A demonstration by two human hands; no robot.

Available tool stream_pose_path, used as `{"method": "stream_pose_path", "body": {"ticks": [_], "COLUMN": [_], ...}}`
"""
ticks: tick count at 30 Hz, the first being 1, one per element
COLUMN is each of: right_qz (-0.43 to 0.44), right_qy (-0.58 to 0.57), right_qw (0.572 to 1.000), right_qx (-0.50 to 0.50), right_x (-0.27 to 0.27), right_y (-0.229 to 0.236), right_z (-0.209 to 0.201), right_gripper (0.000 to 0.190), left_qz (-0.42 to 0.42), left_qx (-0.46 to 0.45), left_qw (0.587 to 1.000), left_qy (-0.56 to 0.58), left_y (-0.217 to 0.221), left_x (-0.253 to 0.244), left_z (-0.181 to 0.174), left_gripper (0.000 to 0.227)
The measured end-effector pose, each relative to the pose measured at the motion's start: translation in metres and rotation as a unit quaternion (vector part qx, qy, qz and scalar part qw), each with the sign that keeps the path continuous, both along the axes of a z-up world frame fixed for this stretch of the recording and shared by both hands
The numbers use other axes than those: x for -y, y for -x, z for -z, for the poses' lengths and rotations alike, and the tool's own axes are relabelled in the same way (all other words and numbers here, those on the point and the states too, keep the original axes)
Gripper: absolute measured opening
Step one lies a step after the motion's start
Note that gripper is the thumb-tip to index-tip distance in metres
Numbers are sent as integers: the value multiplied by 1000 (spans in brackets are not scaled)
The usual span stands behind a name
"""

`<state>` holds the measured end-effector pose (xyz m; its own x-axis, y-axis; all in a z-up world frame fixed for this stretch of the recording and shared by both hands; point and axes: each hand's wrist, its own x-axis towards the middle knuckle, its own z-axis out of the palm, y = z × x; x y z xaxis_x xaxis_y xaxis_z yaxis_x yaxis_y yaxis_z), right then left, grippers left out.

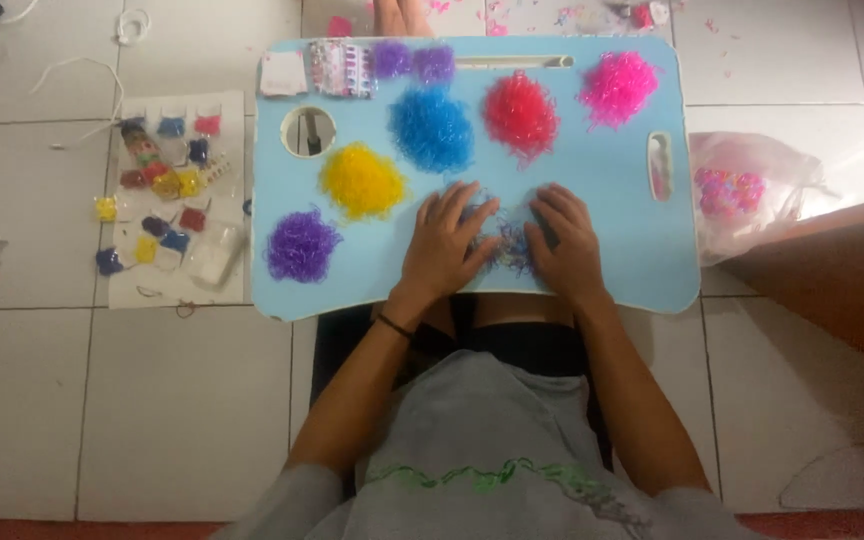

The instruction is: The person sorts and organizes small colorful elastic bands by hand, separating and shifting them on a portable desk.

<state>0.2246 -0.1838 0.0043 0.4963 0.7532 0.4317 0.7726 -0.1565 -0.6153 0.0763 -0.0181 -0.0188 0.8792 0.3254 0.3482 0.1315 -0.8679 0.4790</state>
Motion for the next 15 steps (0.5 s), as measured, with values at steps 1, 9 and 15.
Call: {"method": "stream_pose_path", "body": {"ticks": [1, 9, 15], "right_qz": [-1, 9, 2], "right_qy": [1, -16, -5], "right_qw": [1000, 999, 1000], "right_qx": [-2, 33, 5], "right_x": [2, 5, -2], "right_y": [0, -4, -5], "right_z": [-2, 30, 10], "right_gripper": [28, 30, 28], "left_qz": [-1, -13, -32], "left_qx": [-2, 27, 67], "left_qw": [1000, 999, 997], "left_qy": [1, -36, -32], "left_y": [1, 4, -7], "left_x": [2, 2, -4], "left_z": [-1, 18, 18], "left_gripper": [49, 50, 51]}}
